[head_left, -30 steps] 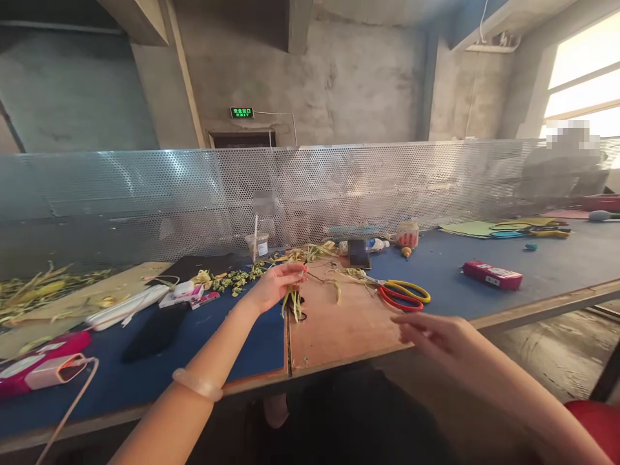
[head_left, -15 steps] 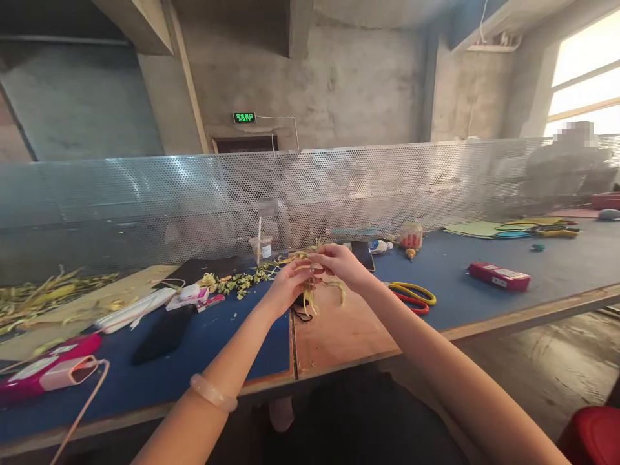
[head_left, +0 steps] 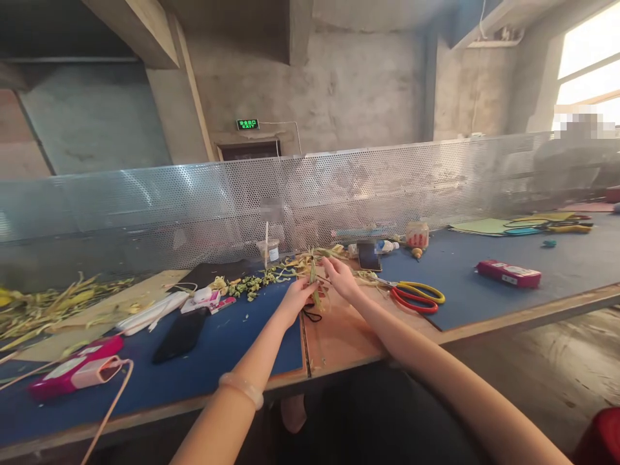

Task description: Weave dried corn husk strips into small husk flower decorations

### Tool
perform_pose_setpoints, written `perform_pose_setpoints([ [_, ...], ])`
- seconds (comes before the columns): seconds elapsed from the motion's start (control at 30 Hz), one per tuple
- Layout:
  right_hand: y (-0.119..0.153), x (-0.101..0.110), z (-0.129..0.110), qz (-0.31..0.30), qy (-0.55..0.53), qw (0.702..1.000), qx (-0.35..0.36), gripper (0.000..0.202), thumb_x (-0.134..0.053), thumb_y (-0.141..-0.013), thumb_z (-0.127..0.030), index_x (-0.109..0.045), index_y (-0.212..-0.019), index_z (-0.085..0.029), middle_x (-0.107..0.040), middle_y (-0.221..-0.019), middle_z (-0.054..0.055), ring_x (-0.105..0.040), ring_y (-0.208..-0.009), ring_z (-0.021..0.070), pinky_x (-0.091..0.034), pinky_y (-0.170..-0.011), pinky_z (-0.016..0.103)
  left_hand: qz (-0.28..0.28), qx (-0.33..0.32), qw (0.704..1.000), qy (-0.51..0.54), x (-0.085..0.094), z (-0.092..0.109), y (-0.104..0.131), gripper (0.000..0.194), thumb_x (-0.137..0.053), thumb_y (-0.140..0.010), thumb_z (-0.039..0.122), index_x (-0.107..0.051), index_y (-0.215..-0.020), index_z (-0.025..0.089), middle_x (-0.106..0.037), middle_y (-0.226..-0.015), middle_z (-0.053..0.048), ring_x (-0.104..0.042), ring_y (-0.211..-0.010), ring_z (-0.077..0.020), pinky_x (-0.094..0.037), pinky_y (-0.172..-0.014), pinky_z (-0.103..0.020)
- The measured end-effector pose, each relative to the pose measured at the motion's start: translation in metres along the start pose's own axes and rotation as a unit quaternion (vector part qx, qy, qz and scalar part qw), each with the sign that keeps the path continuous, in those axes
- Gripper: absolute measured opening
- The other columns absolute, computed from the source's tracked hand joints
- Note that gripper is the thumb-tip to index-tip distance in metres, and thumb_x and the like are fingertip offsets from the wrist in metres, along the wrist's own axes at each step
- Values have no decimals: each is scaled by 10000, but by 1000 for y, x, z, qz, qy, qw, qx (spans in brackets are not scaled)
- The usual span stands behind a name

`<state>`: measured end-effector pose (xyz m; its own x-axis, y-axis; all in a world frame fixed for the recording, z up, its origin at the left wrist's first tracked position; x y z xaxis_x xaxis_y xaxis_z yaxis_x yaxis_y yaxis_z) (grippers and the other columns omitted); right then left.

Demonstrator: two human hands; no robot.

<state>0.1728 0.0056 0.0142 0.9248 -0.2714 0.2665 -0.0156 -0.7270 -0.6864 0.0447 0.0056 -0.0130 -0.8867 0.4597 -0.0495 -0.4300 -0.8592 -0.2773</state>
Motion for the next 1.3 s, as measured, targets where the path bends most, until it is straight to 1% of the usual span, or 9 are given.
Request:
perform_pose_setpoints([
  [0.13, 13, 3, -5, -8, 82, 995, 57, 298, -416, -835, -419, -563, -744, -176, -485, -663, -5, -446, -624, 120, -337, -599, 238, 15, -3, 1000, 13, 8, -1, -1, 311, -665, -686, 309, -626, -953, 154, -679, -848, -89, -641, -733, -187, -495, -607, -270],
  [0.3, 17, -1, -10, -43, 155, 981, 109, 129, -499, -808, -294, -577, -810, -191, -521, -722, -1, -462, -623, 114, -342, -614, 227, 22, -2, 1000, 17, 13, -3, -1, 292, -641, -711, 301, -632, -967, 161, -679, -847, -79, -636, -729, -180, -497, -614, -273],
  [0.47, 15, -7, -3, -53, 206, 969, 126, 182, -447, -847, -231, -514, -685, -183, -528, -720, 15, -488, -671, 129, -356, -622, 222, 23, 3, 1000, 14, 15, -8, -4, 298, -663, -689, 316, -649, -936, 151, -681, -816, -74, -629, -710, -179, -490, -599, -269],
  [0.73, 17, -11, -1, -70, 268, 952, 130, 166, -411, -880, -232, -488, -743, -180, -536, -784, 30, -498, -672, 129, -340, -590, 220, 25, 7, 999, 45, 19, -11, -5, 292, -657, -689, 376, -660, -844, 129, -674, -791, -90, -628, -736, -179, -491, -627, -271],
  [0.87, 19, -16, -5, -97, 279, 946, 137, 151, -422, -878, -256, -505, -778, -179, -540, -838, 55, -514, -720, 144, -329, -574, 218, 44, 6, 997, 61, 21, -10, -5, 248, -698, -648, 341, -651, -746, 119, -666, -735, -83, -633, -707, -182, -491, -589, -256],
  [1.0, 22, -18, -10, -114, 267, 949, 125, 160, -406, -879, -249, -515, -792, -171, -546, -910, 94, -525, -794, 173, -323, -575, 227, 109, -13, 991, 76, 30, -9, -7, 218, -711, -626, 308, -636, -707, 120, -654, -668, -50, -620, -602, -153, -492, -548, -252],
  [1.17, 22, -21, -9, -151, 209, 963, 84, 134, -442, -852, -219, -529, -761, -172, -580, -861, 77, -530, -780, 169, -342, -625, 243, 251, -50, 962, 99, 50, -5, -6, 185, -632, -709, 316, -587, -686, 138, -646, -637, -19, -600, -519, -115, -494, -534, -246],
  [1.23, 22, -25, -5, -187, 172, 965, 57, 140, -464, -829, -207, -542, -720, -166, -590, -767, 54, -532, -726, 157, -350, -614, 242, 303, -63, 944, 113, 58, -4, -5, 174, -587, -750, 307, -558, -688, 147, -641, -638, -14, -614, -535, -117, -496, -542, -242],
  [1.3, 23, -29, -2, -255, 125, 958, 26, 175, -490, -810, -239, -562, -673, -156, -577, -646, 28, -525, -615, 134, -358, -561, 231, 347, -72, 927, 127, 66, -4, -3, 168, -545, -784, 293, -527, -691, 154, -631, -626, -11, -624, -550, -120, -497, -546, -239],
])
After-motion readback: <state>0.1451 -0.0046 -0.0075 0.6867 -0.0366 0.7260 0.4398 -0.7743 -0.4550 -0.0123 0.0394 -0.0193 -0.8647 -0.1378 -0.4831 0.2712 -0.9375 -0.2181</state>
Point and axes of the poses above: each hand's wrist, its own y-axis away from the middle knuckle, its own x-axis out of the back of the hand, z = x × y, the point moved 4 cm from there along -y, towards the middle knuckle
